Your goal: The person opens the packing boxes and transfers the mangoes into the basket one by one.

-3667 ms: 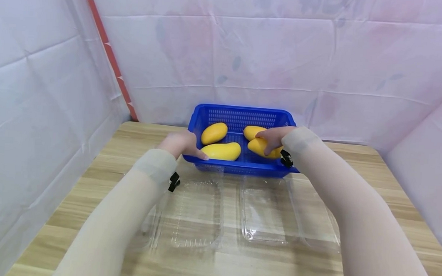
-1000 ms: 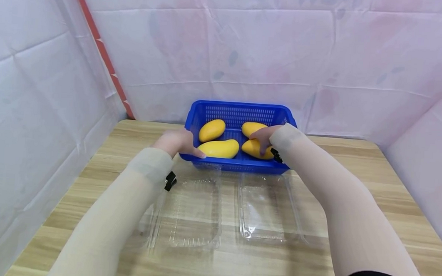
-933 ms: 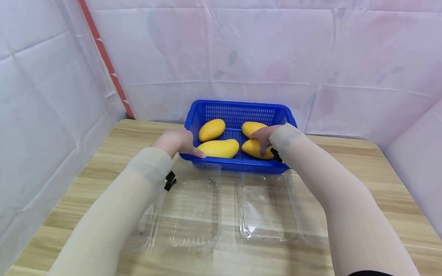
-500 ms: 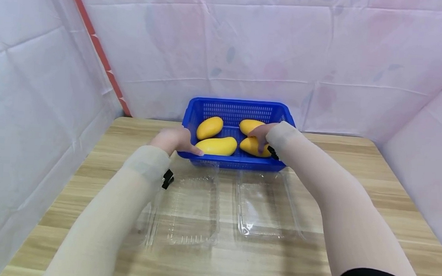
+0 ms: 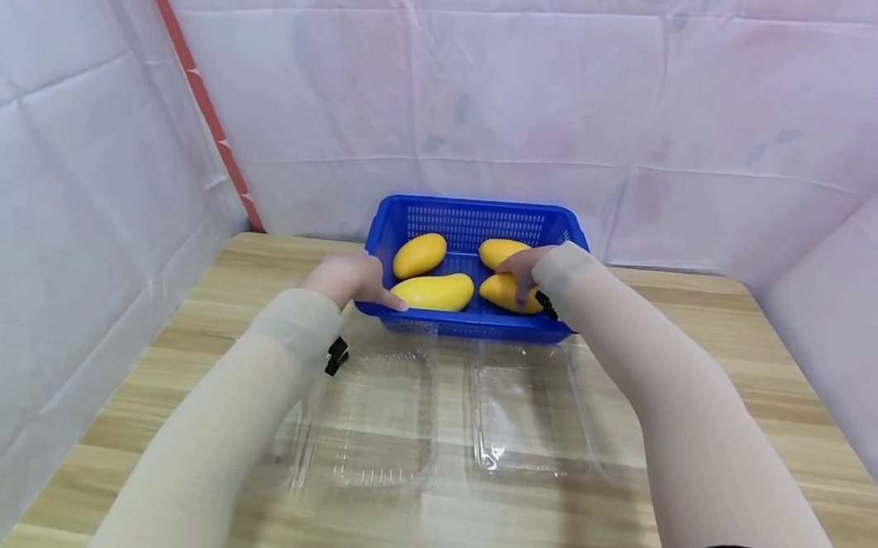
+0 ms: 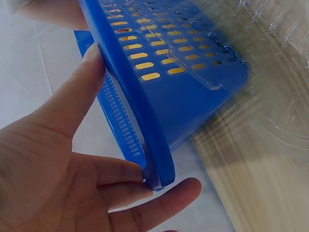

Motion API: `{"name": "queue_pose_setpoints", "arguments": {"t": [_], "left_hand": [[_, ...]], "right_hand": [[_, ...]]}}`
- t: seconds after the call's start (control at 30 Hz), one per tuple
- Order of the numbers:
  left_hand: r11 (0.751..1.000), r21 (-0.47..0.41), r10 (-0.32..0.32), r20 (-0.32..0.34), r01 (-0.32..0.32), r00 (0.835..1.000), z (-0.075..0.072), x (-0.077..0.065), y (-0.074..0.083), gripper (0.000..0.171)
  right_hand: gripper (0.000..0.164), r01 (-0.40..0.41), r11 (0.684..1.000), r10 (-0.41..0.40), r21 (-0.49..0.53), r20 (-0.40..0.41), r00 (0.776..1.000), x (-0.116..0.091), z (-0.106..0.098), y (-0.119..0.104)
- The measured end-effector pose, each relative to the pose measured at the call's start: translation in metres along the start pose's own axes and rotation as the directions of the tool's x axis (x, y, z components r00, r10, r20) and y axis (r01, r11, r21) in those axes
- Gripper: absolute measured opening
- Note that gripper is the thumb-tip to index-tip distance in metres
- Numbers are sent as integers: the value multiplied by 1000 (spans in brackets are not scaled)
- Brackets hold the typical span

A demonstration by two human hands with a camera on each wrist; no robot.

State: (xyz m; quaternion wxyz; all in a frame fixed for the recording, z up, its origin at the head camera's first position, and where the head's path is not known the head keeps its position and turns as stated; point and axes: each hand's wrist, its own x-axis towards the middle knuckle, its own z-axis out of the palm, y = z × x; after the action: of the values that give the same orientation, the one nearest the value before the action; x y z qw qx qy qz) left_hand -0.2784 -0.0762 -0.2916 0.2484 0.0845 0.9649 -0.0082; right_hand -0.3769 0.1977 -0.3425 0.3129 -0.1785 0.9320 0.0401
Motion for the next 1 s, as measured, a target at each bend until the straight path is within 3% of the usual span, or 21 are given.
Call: {"name": "queue_pose_setpoints", "arguments": {"t": [0.3, 0.53, 0.7, 1.0], "left_hand": [[1000, 25, 8, 7, -8, 1000, 0, -1, 4, 82], [1000, 14, 1, -7, -1, 1000, -1, -2, 3, 79], [1000, -2, -1, -6, 1, 1000, 0, -1, 2, 84], [1000, -13, 4, -4, -4, 1000, -1, -2, 3, 82]], "right_hand": [[82, -24, 1000, 24, 10, 0, 1000, -11, -1, -2], [77, 55, 998, -55, 14, -9, 998, -18, -9, -3], [76, 41, 999, -41, 6, -34, 999, -17, -9, 1], [77, 14, 993, -12, 115, -23, 1000, -26, -9, 4]]}}
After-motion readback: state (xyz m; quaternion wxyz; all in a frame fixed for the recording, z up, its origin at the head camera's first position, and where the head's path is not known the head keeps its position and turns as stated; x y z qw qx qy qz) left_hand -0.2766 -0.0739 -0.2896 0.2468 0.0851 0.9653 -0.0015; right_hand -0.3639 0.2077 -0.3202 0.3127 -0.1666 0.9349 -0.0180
